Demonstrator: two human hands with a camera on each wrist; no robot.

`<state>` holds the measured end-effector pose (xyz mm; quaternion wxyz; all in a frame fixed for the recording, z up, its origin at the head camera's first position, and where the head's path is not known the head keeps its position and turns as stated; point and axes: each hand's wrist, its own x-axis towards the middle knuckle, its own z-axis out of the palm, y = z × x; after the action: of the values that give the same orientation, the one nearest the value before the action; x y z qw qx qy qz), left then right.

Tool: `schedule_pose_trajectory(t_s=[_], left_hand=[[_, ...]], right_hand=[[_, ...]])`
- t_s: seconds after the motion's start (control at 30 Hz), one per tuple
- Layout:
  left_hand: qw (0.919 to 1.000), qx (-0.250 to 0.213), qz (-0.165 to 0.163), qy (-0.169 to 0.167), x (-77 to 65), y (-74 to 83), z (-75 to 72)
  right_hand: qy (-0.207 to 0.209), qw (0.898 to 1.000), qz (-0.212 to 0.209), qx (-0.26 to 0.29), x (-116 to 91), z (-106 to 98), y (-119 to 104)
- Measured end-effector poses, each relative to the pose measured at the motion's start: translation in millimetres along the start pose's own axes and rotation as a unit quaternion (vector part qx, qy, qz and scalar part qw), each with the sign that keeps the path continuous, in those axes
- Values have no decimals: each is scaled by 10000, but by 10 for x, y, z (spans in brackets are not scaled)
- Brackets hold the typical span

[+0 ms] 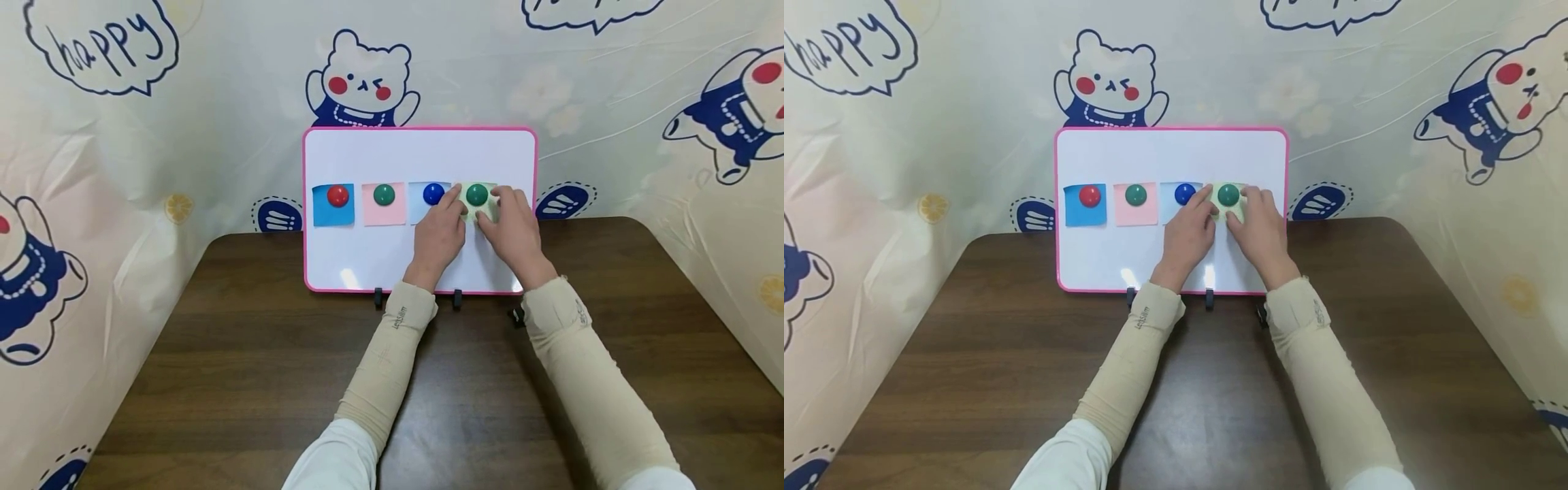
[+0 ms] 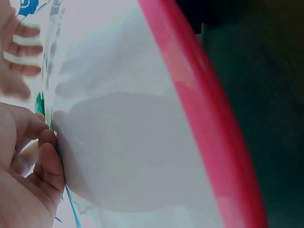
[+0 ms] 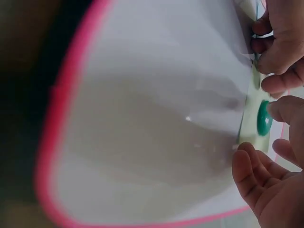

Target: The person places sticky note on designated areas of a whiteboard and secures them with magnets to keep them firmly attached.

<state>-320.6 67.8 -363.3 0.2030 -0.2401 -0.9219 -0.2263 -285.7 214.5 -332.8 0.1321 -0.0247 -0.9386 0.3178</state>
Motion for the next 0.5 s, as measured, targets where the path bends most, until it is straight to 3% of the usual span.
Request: schedule_pose_trajectory(t_s=[0.23,0.4,0.5], left_hand=[[9993,-250,-104,275,-75,-178,-19],[9987,-397,-63,322,-162,-230,-65],[9986,-387,37,357,-223,-234,-79]], right_hand=[[180,9983,130,537,-443,71,196],[22,9989,172,428,-613,69,310],[-158,9999,-5,70,-632,48,349]])
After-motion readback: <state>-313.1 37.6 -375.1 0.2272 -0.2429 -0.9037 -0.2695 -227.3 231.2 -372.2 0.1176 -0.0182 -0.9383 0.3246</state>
